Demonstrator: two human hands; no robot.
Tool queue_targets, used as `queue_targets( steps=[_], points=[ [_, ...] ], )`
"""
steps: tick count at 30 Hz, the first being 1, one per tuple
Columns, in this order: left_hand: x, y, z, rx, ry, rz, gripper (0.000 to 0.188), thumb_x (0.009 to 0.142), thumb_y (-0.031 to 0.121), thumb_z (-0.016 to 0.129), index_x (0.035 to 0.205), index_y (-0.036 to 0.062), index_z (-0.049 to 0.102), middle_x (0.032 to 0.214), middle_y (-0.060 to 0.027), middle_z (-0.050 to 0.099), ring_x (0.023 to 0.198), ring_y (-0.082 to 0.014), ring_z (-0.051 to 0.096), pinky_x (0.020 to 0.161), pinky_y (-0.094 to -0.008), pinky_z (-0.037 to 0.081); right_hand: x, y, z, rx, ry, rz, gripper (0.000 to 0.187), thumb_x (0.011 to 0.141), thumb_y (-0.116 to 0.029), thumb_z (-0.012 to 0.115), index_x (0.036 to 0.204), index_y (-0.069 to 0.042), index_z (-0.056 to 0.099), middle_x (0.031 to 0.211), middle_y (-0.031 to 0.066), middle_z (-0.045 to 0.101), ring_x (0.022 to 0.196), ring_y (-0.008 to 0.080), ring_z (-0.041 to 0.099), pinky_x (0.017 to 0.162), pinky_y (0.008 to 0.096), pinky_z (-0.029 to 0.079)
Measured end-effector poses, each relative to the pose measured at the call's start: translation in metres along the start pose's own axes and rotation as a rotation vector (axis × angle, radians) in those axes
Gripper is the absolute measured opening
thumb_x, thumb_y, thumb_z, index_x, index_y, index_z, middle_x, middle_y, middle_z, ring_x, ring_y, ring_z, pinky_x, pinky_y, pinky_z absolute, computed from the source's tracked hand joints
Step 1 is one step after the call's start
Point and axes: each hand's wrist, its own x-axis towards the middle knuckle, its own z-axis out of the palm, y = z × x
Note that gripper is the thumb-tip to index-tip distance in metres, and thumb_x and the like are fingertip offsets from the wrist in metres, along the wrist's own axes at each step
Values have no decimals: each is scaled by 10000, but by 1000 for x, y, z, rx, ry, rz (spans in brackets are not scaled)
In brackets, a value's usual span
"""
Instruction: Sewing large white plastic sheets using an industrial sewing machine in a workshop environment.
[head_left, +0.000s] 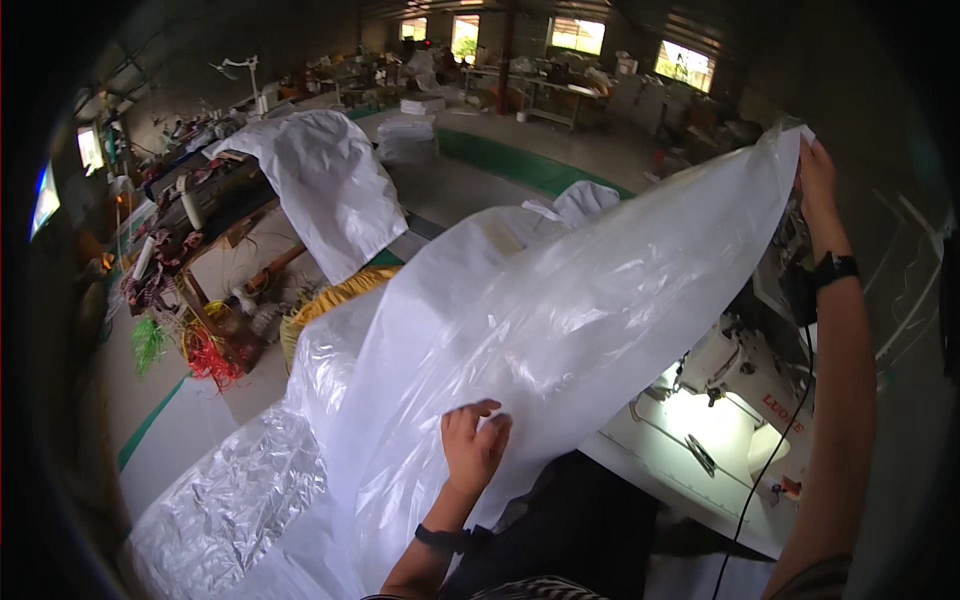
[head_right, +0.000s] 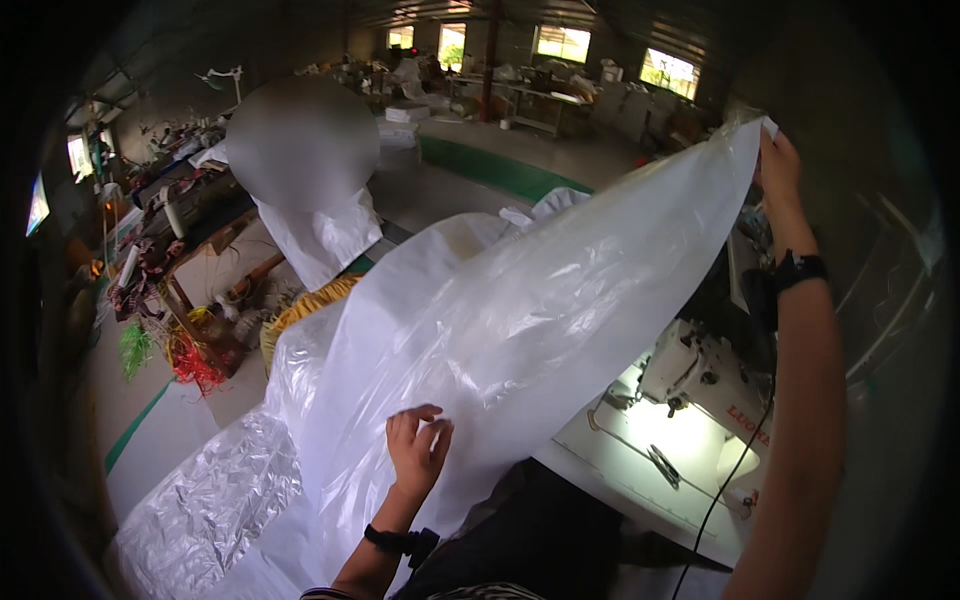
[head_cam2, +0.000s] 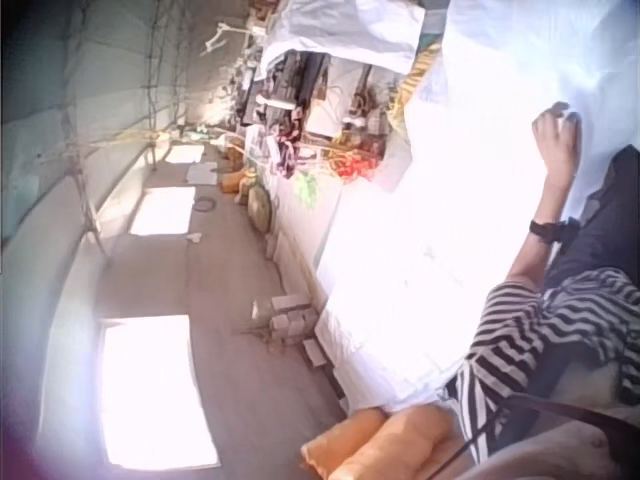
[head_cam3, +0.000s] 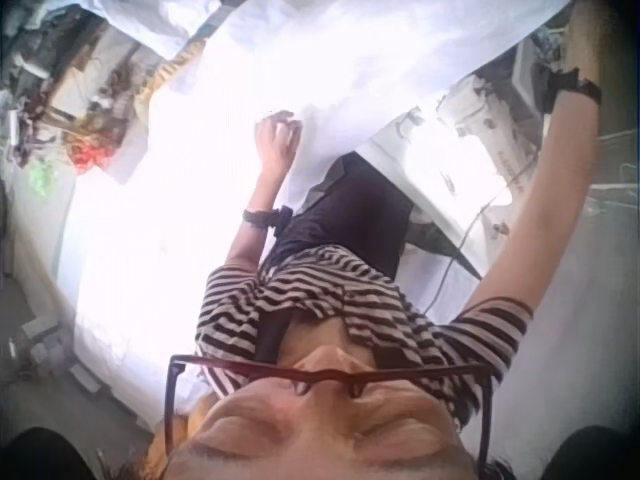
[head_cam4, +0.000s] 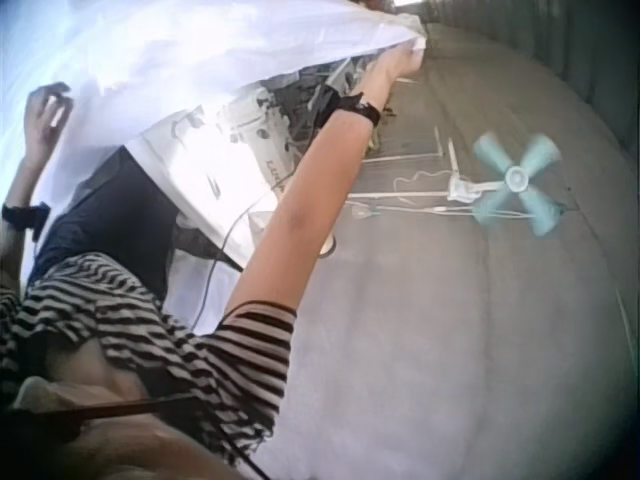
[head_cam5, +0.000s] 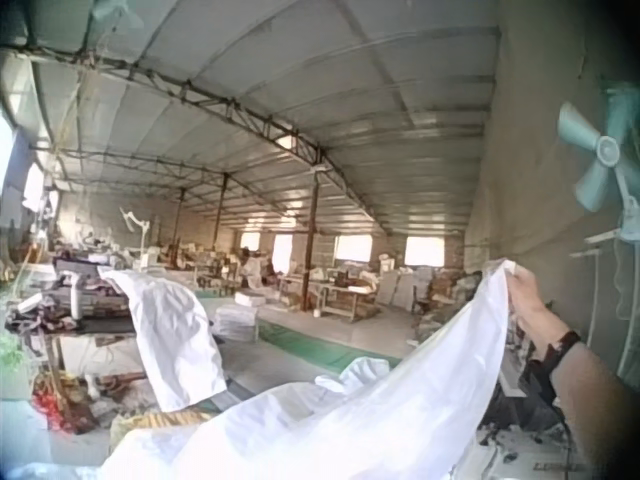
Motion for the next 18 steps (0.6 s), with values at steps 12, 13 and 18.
queue_targets(
  steps=[12, 13, 18],
  points=[
    [-72, 35, 74, -233, -292, 144, 165, 750, 85, 708, 869, 84, 594, 1159, -72, 623, 983, -286, 609, 795, -413, 490, 14, 9, -6, -190, 65, -49, 242, 972, -246, 559, 976, -28, 663, 792, 17, 626, 640, 124, 590, 562, 286, 493],
    [-73, 39, 81, -192, -303, 145, 146, 768, 122, 705, 869, 91, 604, 1223, -65, 601, 1036, -275, 585, 843, -430, 473, 12, 10, -6, -150, 77, -51, 238, 970, -243, 561, 962, -26, 659, 794, 20, 628, 630, 128, 588, 559, 290, 493],
    [-86, 52, 109, -125, -297, -4, 308, 743, 187, 750, 1009, 116, 611, 1317, -51, 550, 1170, -271, 538, 927, -477, 420, 13, 19, -10, -124, 50, -27, 222, 962, -228, 558, 984, -32, 660, 839, 34, 647, 704, 144, 623, 609, 310, 530]
  ],
)
